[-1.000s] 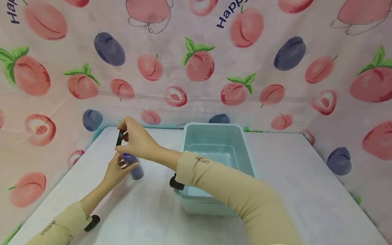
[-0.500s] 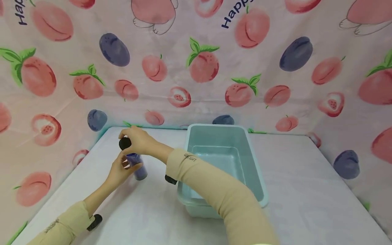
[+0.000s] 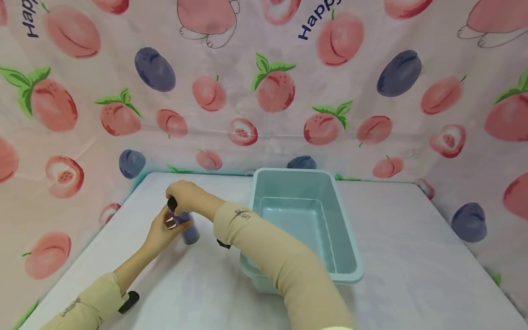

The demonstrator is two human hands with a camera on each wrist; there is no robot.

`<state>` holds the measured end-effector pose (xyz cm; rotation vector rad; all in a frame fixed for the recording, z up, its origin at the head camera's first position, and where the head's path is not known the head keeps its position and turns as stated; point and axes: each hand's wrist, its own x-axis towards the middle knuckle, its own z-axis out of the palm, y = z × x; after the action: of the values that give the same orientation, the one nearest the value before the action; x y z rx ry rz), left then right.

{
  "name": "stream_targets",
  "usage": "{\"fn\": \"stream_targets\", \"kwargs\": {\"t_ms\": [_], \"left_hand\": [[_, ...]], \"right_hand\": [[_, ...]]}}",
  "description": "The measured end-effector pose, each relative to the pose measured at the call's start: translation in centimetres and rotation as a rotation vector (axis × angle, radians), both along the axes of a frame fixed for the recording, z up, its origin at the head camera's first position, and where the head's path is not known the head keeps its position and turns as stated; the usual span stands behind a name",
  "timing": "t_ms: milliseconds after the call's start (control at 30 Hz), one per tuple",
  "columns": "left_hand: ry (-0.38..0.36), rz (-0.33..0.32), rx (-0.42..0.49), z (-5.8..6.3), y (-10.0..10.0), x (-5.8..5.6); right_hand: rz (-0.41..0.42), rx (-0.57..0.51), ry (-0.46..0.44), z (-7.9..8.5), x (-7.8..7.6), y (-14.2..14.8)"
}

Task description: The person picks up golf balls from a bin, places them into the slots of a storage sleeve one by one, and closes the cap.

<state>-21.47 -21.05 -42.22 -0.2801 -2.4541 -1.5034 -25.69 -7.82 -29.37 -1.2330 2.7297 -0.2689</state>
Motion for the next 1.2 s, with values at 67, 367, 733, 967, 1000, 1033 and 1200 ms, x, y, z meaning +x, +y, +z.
{"fn": "stream_targets", "kwargs": {"t_ms": [67,367,733,967,1000,1033,1200], "left_hand": [[-0.011,0.007,0.009,0.0,-0.1,0.0],[-0.033,-0.013,0.011,0.0,0.1,0.0],[-0.069,0.005,0.023,0.5,-0.1,-0.2],[-0.093,0.012,0.018,0.4,-0.2,0.1],[-0.096,0.012,0.017,0.4,-0.2,0.1],[-0.097,0.008,0.019,0.4,-0.3,0.1],[-0.09,-0.02,0.015,0.9,-0.3,-0.4]], "right_hand": [[0.012,0.035,0.004,0.1,0.1,-0.2],[0.054,0.142,0.005,0.3,-0.4,-0.6],[0.102,0.207,0.025,1.2,-1.1,-1.5],[0.114,0.211,0.007,1.0,-0.8,-1.5],[0.111,0.212,0.002,1.0,-0.7,-1.5],[0.106,0.211,0.0,1.0,-0.7,-1.5],[0.09,0.208,0.003,1.2,-0.9,-1.3]]}}
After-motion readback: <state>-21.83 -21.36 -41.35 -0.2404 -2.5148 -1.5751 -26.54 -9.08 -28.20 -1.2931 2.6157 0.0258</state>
